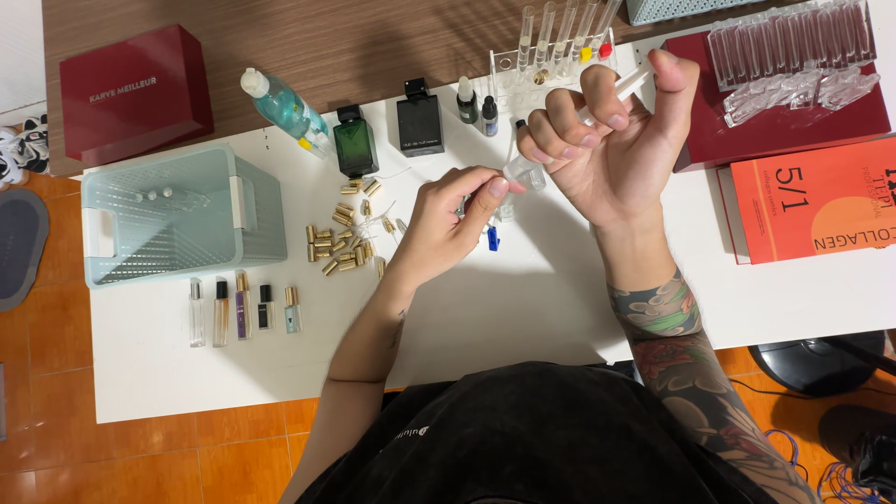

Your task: Assembling perfume bottles by attaching spray nozzles and tubes using a syringe.

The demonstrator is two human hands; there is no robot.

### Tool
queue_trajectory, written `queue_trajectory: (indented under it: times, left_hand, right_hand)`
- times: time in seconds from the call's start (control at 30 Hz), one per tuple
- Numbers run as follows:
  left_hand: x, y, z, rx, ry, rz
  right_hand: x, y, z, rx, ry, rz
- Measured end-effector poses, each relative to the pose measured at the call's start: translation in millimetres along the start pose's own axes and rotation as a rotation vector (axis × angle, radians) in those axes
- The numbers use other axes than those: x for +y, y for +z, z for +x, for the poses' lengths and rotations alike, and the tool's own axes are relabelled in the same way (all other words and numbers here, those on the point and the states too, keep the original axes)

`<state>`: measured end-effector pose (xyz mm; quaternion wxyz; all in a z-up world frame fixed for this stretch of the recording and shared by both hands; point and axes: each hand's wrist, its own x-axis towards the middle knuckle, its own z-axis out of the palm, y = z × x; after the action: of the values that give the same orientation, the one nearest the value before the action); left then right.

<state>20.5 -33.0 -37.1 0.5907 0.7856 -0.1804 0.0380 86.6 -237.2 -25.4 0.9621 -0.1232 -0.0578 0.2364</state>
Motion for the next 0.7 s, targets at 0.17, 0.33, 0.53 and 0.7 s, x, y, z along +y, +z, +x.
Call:
queue_trajectory:
  times: [0.17, 0.33, 0.53, 0.7]
  left_hand:
    - [-2.4, -1.1, -1.0, -0.042, -0.044, -0.083]
    - [-2.6, -2.4, -1.6, -0.069, -0.067, -0.132]
    - [-5.1, -4.3, -2.4, -0.095, -0.06, -0.179]
    - [-8.6, -6.7, -2.8, -0.158, -0.075, -0.271]
  right_hand:
    - [-0.3, -3.5, 1.4, -0.152, 0.021, -0.089]
    - [-1.4, -4.6, 0.2, -0.123, 0.025, -0.079]
    - [-3.0, -15.8, -0.8, -0.121, 0.037, -0.059]
    - [-3.6, -15.1, -2.4, -0.225, 0.024, -0.127]
